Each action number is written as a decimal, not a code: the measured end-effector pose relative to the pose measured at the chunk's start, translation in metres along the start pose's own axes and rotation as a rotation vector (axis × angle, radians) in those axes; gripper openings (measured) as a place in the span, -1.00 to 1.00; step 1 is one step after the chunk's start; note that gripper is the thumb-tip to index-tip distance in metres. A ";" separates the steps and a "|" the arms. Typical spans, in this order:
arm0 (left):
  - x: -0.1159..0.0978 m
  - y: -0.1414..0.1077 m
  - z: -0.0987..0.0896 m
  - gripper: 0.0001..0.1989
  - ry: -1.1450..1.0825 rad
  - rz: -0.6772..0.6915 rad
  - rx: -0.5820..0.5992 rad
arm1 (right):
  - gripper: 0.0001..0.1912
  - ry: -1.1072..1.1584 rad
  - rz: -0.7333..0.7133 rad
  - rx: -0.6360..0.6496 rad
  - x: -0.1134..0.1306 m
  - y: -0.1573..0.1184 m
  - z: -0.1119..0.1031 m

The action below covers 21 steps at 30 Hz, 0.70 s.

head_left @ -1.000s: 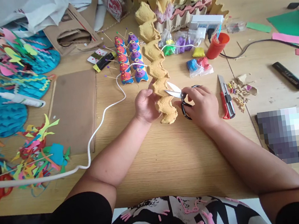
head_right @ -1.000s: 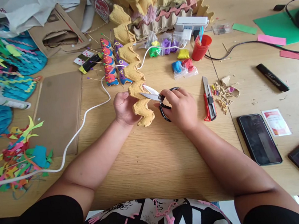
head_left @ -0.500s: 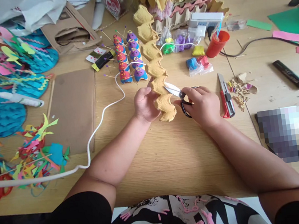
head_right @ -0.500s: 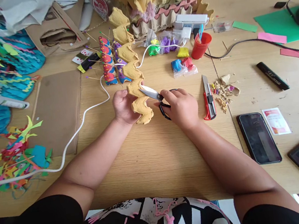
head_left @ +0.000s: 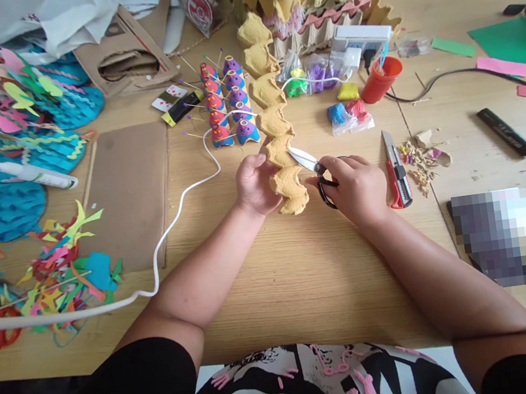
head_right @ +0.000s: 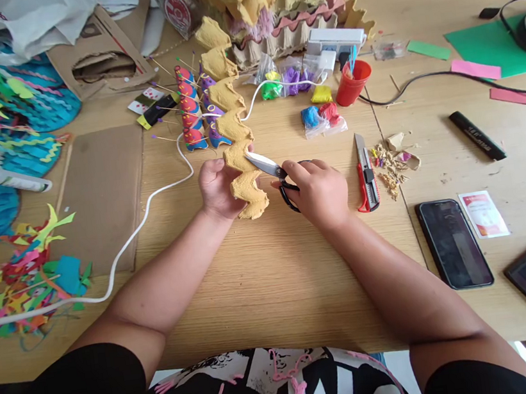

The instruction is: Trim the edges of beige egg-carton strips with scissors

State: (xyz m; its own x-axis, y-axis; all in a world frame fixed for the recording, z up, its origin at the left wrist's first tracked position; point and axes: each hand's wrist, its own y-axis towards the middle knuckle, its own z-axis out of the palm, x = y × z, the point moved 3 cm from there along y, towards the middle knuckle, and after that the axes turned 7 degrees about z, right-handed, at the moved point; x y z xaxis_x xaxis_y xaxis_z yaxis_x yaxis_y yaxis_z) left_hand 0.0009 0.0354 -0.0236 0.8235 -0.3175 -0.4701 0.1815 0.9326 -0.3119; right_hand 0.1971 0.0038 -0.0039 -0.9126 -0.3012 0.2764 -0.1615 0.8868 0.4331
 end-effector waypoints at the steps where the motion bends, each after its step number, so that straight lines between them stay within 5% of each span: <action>1: 0.000 0.000 0.001 -0.31 -0.011 0.005 0.003 | -0.57 0.000 0.000 0.001 0.000 0.000 0.000; 13: -0.001 -0.002 0.005 -0.32 -0.065 0.002 0.070 | -0.55 0.170 0.148 0.116 -0.009 0.003 0.004; 21: -0.004 0.004 0.001 -0.38 -0.072 -0.012 0.022 | -0.65 0.148 0.039 0.112 -0.006 0.004 0.003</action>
State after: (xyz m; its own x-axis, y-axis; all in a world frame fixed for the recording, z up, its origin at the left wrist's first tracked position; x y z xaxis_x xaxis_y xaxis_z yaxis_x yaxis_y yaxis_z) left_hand -0.0011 0.0406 -0.0226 0.8576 -0.3158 -0.4059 0.2023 0.9328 -0.2984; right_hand 0.2005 0.0100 -0.0061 -0.8551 -0.3071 0.4177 -0.1758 0.9297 0.3236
